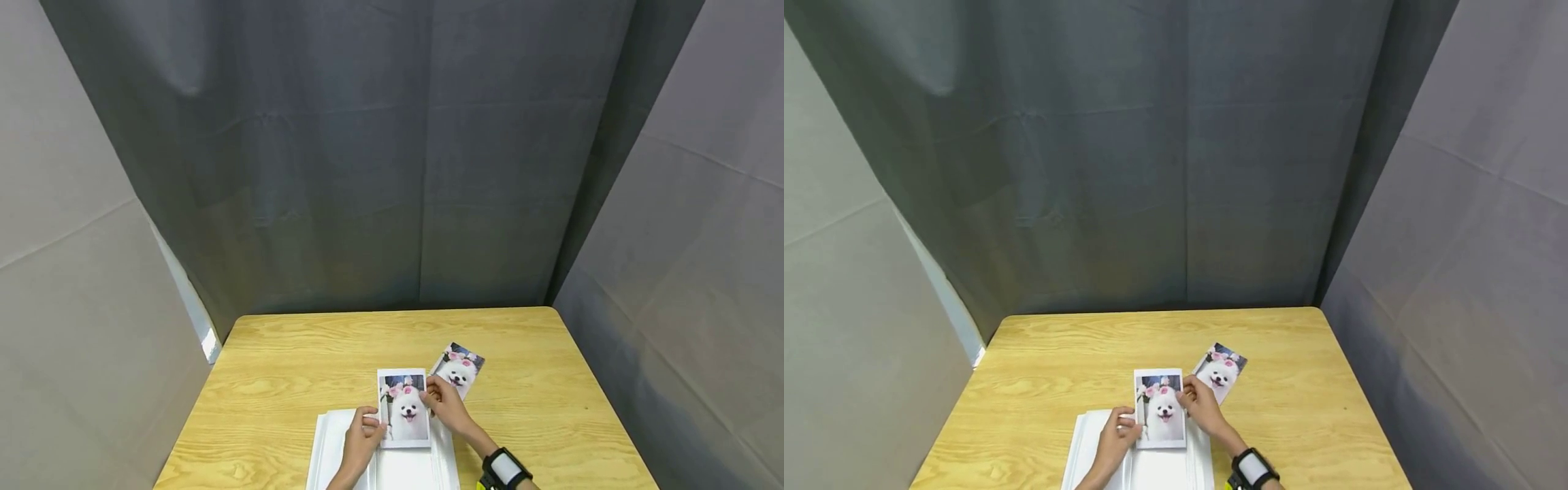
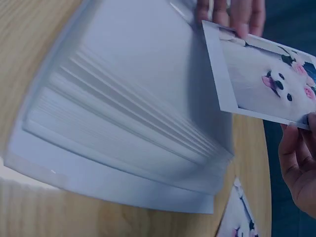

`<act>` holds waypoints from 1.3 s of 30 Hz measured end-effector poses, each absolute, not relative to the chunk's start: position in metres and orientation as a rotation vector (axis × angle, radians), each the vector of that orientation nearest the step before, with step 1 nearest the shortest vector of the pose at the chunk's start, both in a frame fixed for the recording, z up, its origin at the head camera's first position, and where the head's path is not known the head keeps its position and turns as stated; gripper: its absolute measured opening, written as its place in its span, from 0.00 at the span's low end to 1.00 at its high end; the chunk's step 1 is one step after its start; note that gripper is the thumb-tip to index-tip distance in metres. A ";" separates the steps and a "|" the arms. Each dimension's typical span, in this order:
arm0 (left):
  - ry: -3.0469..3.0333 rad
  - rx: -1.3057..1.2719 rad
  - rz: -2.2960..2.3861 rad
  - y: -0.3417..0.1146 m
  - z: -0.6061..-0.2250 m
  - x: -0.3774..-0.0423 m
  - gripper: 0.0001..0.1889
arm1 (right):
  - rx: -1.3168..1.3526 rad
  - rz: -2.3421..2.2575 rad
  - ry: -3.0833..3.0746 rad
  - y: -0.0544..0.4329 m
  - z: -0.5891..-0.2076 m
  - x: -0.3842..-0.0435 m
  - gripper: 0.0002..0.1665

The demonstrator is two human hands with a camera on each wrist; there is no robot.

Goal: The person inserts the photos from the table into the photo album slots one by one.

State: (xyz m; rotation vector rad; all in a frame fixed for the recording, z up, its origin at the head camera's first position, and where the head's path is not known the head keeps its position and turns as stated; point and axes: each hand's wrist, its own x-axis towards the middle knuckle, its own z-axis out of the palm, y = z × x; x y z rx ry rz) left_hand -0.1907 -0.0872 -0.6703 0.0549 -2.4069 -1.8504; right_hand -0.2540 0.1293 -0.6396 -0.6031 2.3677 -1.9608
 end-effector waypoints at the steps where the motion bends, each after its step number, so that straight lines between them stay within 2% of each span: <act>1: -2.428 0.037 -1.808 -0.088 -0.672 -0.190 0.17 | -0.589 -1.972 2.380 0.130 -0.637 -0.257 0.09; 7: -2.613 -0.121 -1.437 -0.085 -0.683 -0.186 0.15 | -0.540 -2.100 2.444 0.133 -0.617 -0.271 0.10; 11: -2.711 -0.420 -1.041 -0.080 -0.687 -0.187 0.15 | -0.544 -2.160 2.447 0.132 -0.601 -0.274 0.13; 16: -2.666 -0.871 -0.537 -0.082 -0.688 -0.198 0.25 | -0.439 -2.166 2.412 0.127 -0.603 -0.274 0.29; 20: -2.683 -1.041 -0.308 -0.084 -0.686 -0.204 0.29 | -0.420 -2.118 2.450 0.122 -0.613 -0.276 0.40; 27: -2.679 -1.099 -0.205 -0.086 -0.694 -0.203 0.26 | -0.343 -2.056 2.482 0.116 -0.654 -0.295 0.44; 39: -2.538 -1.072 -0.260 -0.087 -0.700 -0.198 0.24 | -0.256 -1.973 2.593 0.112 -0.669 -0.302 0.42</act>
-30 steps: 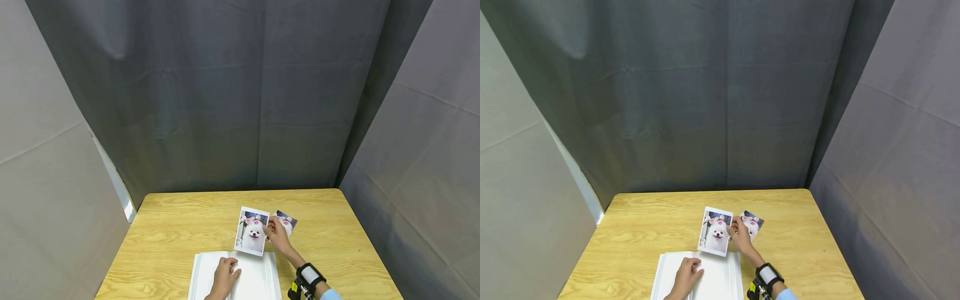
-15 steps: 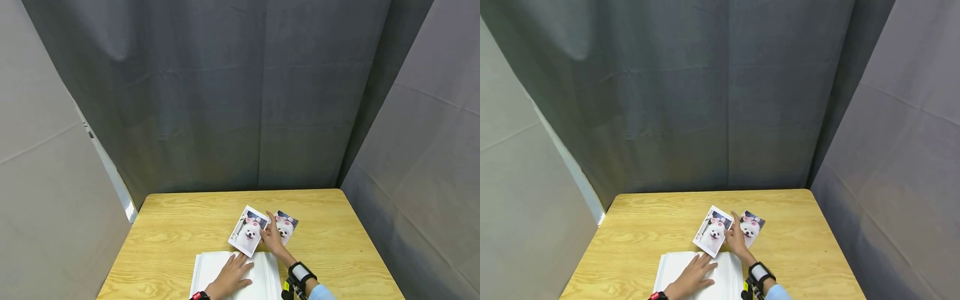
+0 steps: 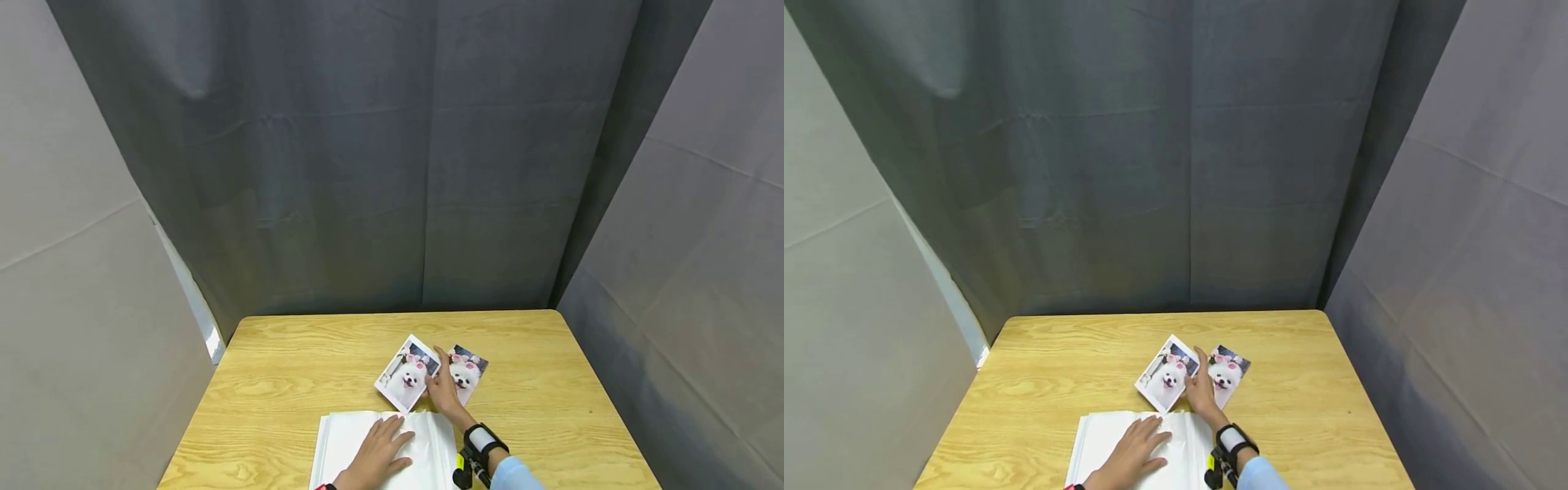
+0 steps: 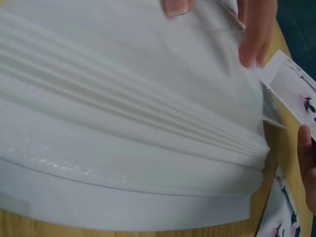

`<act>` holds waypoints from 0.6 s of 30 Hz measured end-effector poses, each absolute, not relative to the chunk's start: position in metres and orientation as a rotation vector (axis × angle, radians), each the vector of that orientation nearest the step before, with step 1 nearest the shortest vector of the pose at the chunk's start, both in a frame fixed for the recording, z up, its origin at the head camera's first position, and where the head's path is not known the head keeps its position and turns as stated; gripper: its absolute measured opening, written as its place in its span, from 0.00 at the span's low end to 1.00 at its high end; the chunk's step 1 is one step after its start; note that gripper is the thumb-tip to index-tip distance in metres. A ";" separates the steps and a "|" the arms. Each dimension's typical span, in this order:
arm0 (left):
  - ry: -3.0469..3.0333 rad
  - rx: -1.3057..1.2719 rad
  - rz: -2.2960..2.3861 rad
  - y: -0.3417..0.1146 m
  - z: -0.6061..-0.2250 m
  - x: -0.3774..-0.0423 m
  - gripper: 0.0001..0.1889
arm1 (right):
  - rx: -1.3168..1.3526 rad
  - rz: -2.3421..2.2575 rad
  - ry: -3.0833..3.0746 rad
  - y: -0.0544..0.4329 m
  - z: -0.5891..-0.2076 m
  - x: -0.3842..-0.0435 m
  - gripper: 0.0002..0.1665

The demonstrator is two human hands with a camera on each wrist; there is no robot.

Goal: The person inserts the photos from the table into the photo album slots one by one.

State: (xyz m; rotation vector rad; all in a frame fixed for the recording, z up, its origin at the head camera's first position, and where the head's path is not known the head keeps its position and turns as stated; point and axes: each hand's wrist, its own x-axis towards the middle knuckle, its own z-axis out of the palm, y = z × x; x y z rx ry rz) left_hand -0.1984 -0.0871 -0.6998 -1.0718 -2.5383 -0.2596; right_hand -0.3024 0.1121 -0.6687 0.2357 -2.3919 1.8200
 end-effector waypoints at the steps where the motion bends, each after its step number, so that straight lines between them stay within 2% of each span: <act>1: -2.531 -1.073 -0.263 -0.087 -0.700 -0.198 0.24 | 0.222 1.826 -2.397 0.113 -0.671 -0.301 0.42; 11: -2.498 -1.059 -0.233 -0.085 -0.703 -0.200 0.25 | 0.282 1.844 -2.379 0.123 -0.674 -0.298 0.38; 18: -2.501 -1.069 -0.245 -0.084 -0.702 -0.198 0.25 | 0.151 1.884 -2.337 0.129 -0.679 -0.301 0.38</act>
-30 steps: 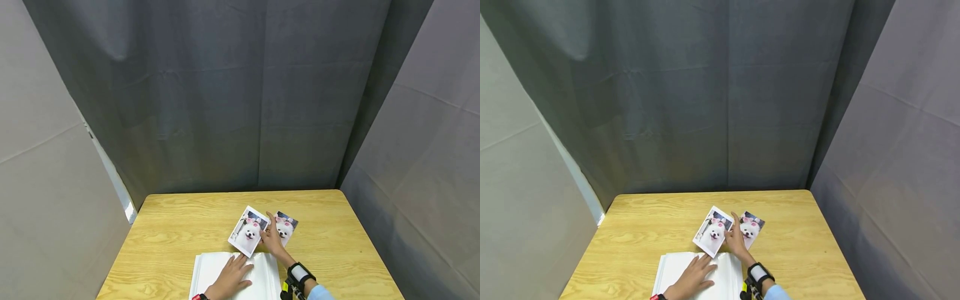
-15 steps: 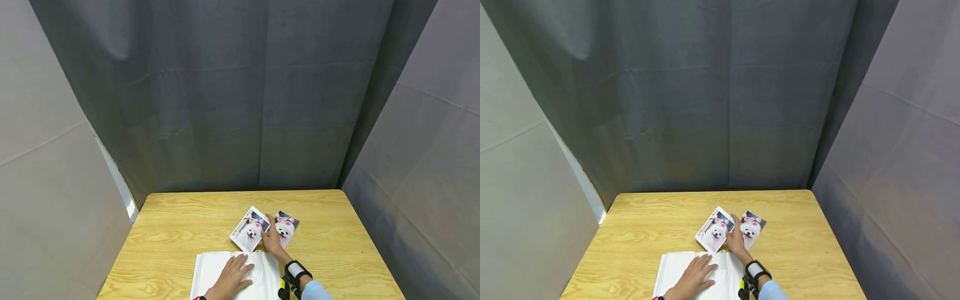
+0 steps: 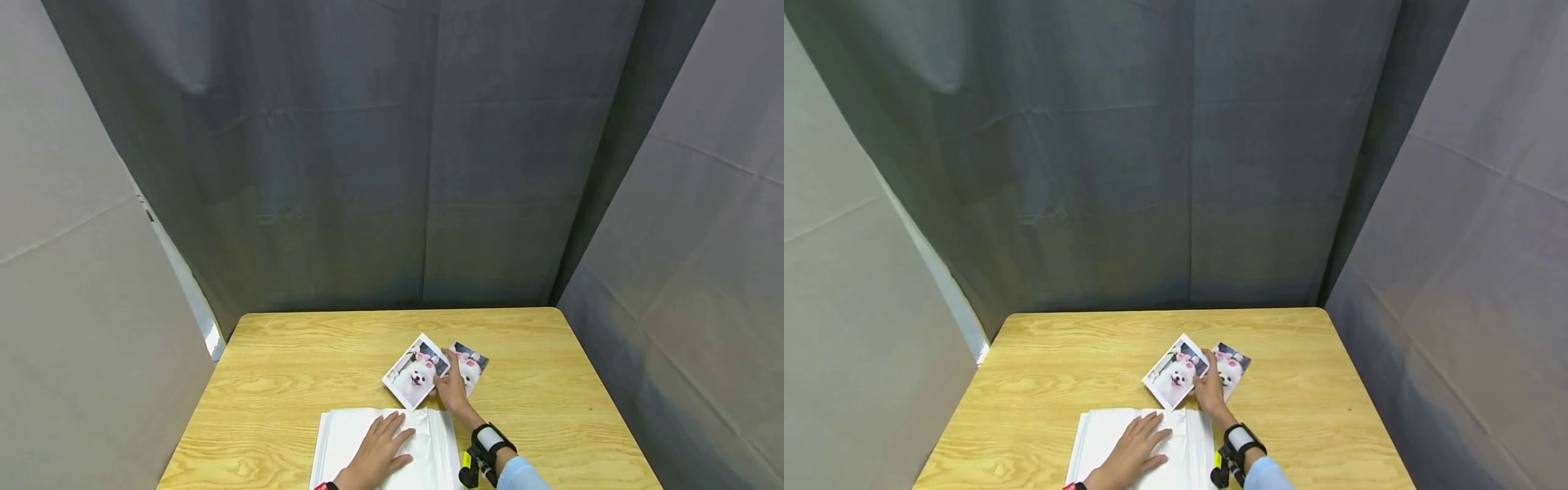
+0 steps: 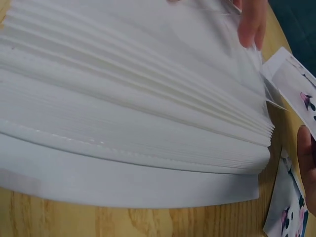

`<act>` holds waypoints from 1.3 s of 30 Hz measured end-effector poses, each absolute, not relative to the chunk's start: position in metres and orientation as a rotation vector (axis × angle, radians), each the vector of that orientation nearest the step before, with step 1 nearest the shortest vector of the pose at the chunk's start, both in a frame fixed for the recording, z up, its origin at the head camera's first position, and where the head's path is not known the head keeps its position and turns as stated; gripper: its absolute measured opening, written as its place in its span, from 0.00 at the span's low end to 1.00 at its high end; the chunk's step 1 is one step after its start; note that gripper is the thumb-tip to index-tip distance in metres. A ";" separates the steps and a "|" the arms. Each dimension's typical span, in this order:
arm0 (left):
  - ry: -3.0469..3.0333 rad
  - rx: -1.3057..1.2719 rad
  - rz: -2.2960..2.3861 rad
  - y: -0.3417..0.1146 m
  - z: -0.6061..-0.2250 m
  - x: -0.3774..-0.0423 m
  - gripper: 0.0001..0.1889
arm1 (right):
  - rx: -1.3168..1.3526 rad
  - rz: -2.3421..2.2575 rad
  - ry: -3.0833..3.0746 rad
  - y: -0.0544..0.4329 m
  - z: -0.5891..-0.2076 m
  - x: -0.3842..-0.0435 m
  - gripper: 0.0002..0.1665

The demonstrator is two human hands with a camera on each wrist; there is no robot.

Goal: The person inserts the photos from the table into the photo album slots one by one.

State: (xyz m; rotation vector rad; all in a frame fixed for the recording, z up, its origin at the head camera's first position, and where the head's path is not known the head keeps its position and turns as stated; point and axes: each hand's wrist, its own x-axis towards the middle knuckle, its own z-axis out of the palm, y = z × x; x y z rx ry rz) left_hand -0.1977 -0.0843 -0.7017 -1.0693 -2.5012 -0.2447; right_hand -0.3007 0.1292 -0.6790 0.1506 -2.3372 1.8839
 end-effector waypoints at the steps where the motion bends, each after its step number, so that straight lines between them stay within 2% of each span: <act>1: -2.499 -1.070 -0.249 -0.084 -0.701 -0.197 0.25 | 0.152 1.894 -2.334 0.129 -0.679 -0.300 0.38; 7: -2.475 -1.051 -0.250 -0.084 -0.702 -0.197 0.25 | 0.231 1.933 -2.335 0.128 -0.679 -0.296 0.39; 14: -2.506 -1.043 -0.233 -0.085 -0.706 -0.197 0.27 | 0.160 1.832 -2.338 0.131 -0.679 -0.295 0.39; 22: -2.516 -1.020 -0.211 -0.088 -0.707 -0.195 0.27 | 0.350 1.809 -2.453 0.125 -0.680 -0.291 0.39; 28: -2.532 -1.029 -0.266 -0.089 -0.706 -0.194 0.25 | 0.434 1.548 -2.482 0.125 -0.673 -0.300 0.40; 34: -2.510 -1.005 -0.318 -0.090 -0.708 -0.193 0.24 | 0.534 1.517 -2.522 0.119 -0.666 -0.305 0.41; 39: -2.473 -1.013 -0.355 -0.091 -0.709 -0.192 0.23 | 0.480 1.547 -2.494 0.121 -0.664 -0.310 0.42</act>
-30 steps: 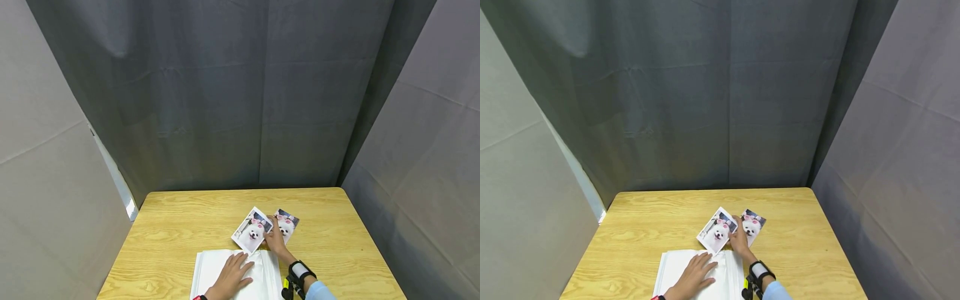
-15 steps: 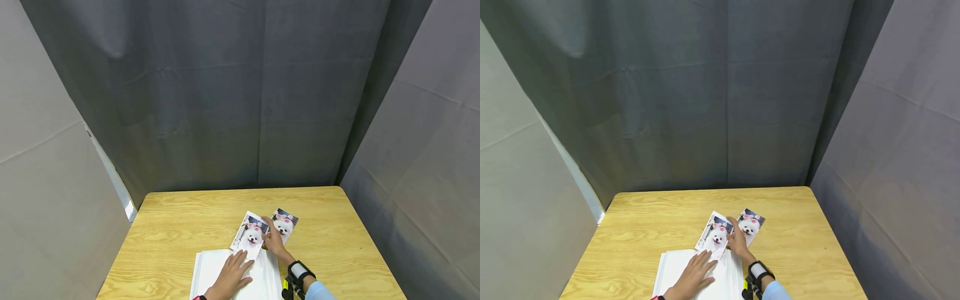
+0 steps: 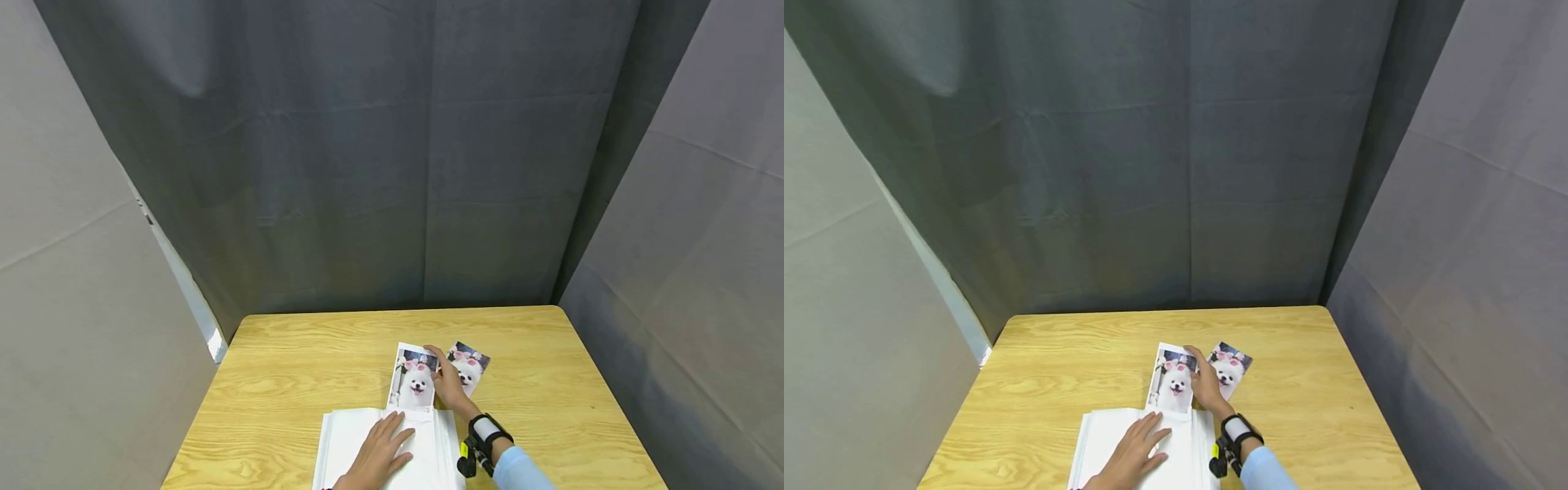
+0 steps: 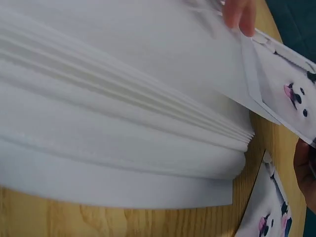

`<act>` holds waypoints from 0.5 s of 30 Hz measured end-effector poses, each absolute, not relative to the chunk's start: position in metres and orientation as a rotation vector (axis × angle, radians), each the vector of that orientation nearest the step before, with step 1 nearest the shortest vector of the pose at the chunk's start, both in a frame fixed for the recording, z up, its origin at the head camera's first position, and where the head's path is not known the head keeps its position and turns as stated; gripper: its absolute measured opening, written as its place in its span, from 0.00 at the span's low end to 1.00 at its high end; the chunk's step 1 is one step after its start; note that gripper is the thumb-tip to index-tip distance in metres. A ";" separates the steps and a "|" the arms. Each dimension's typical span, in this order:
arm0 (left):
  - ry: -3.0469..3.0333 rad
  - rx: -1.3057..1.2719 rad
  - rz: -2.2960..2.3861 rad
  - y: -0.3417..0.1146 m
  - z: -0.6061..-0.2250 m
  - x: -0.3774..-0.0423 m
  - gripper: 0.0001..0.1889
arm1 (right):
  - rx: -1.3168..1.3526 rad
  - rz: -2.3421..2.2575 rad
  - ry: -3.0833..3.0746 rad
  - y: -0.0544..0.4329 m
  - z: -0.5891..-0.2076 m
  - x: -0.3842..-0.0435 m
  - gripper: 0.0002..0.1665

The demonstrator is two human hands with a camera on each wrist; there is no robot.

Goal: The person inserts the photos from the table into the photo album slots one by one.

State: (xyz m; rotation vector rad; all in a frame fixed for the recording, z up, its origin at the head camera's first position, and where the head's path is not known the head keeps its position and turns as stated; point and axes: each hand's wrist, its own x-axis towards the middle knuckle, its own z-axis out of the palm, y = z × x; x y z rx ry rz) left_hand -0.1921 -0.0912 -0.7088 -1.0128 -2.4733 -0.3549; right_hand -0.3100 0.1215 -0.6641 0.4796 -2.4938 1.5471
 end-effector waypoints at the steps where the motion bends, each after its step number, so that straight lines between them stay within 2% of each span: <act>1: -2.468 -1.018 -0.358 -0.091 -0.709 -0.192 0.22 | 0.486 1.538 -2.505 0.122 -0.664 -0.310 0.41; 7: -2.462 -1.028 -0.380 -0.092 -0.708 -0.190 0.22 | 0.680 1.578 -2.620 0.119 -0.664 -0.305 0.38; 15: -2.453 -1.004 -0.383 -0.090 -0.707 -0.185 0.18 | 0.755 1.539 -2.635 0.113 -0.670 -0.289 0.16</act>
